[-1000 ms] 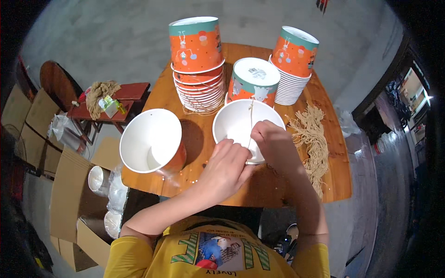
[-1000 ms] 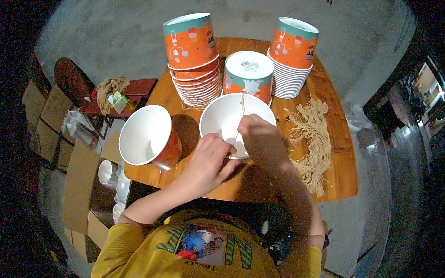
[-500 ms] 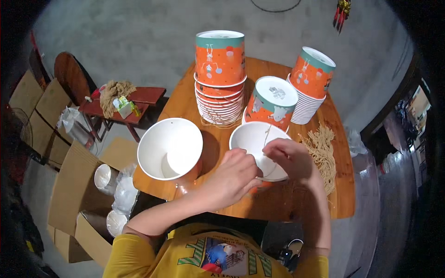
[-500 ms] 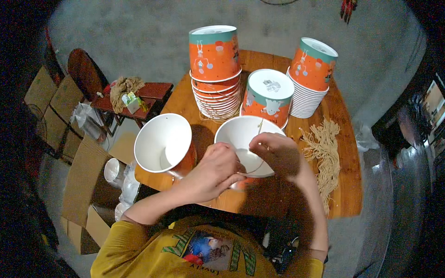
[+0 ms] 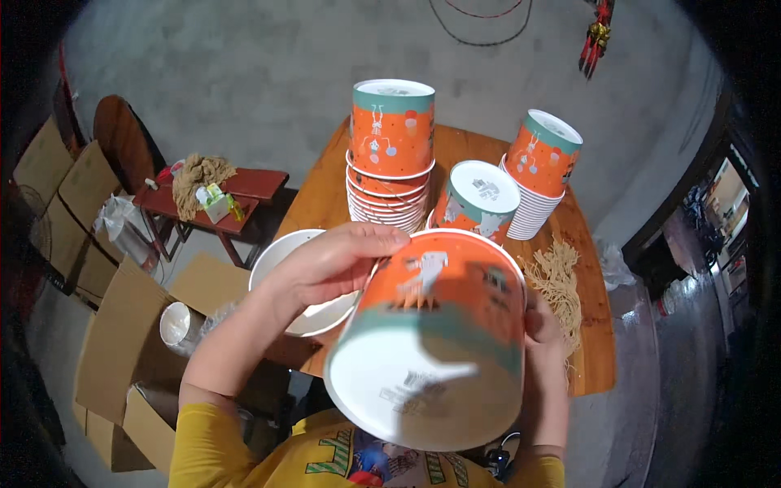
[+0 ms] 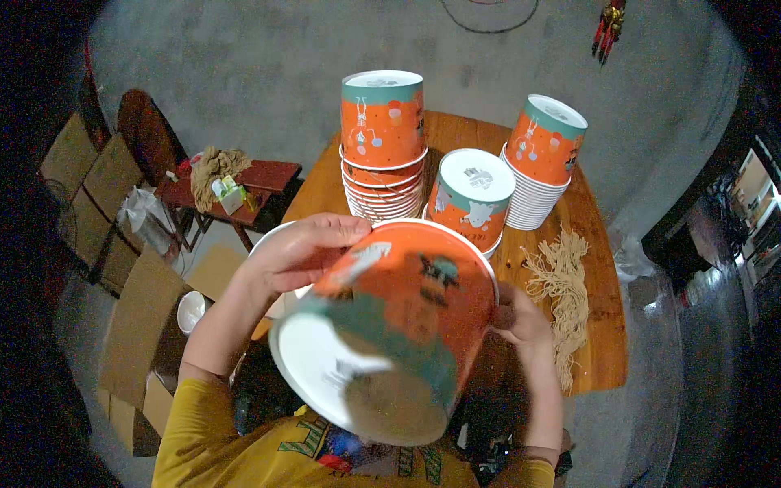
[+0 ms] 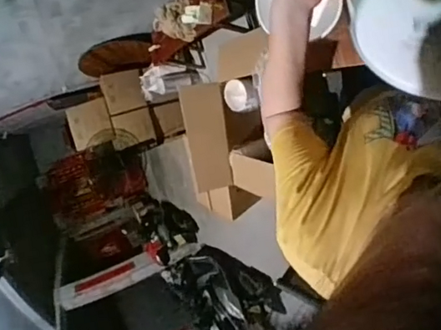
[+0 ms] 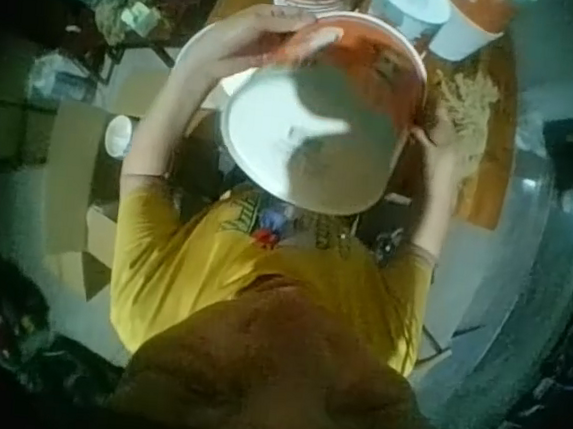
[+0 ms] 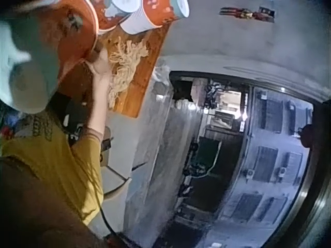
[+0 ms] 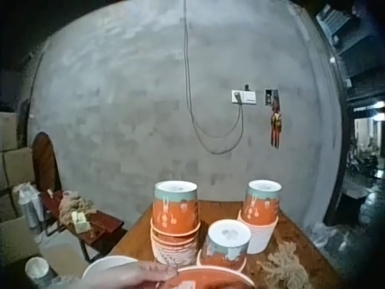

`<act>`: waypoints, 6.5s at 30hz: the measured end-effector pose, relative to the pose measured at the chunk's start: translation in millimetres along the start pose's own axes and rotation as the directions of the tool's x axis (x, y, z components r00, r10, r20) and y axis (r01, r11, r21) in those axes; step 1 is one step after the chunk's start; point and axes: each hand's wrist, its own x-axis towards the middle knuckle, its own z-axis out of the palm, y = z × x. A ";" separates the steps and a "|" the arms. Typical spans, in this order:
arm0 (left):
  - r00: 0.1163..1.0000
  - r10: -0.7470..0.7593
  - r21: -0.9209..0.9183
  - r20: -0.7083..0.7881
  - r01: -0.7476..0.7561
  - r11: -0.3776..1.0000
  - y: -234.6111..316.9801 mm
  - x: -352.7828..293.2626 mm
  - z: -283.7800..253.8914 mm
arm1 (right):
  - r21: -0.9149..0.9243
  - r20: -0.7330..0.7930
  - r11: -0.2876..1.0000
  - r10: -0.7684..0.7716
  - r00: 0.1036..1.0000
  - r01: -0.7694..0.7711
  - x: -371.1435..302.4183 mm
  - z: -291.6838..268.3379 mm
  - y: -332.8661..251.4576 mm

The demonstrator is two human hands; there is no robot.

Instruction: Attaching strings to paper cups and organizing them on a table.

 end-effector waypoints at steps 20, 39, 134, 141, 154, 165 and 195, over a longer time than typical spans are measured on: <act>0.782 0.554 0.039 -0.286 -0.568 0.822 114.7 42.8 -105.0 | 0.741 -0.135 0.608 -0.282 0.950 0.286 222.7 102.0 -147.5; 0.681 0.419 0.025 -0.601 -0.508 0.861 -19.7 -47.5 -170.8 | 0.334 -0.234 0.926 -0.101 0.967 0.177 242.7 91.3 -25.2; 0.866 0.490 0.994 0.098 -0.065 -0.085 -137.9 -76.2 27.7 | -0.603 0.119 0.756 -0.232 0.965 0.256 -20.2 114.6 33.7; 0.844 0.447 0.951 0.296 -0.214 -0.225 -126.3 -71.8 27.0 | -0.418 0.118 0.900 -0.081 0.990 0.124 -13.3 147.0 30.0; 0.770 0.472 0.871 0.429 -0.214 -0.442 -121.7 -72.6 14.5 | -0.545 0.161 0.602 -0.607 0.778 0.583 -0.3 141.3 39.8; 0.750 0.510 0.874 0.422 -0.185 -0.450 -123.0 -76.3 9.6 | -0.319 0.003 0.940 -0.122 0.992 0.117 -12.5 150.9 36.5; 0.778 0.575 0.965 0.254 -0.169 -0.199 -111.9 -62.0 20.8 | -0.092 0.025 0.976 -0.195 0.980 0.197 -6.0 159.2 42.5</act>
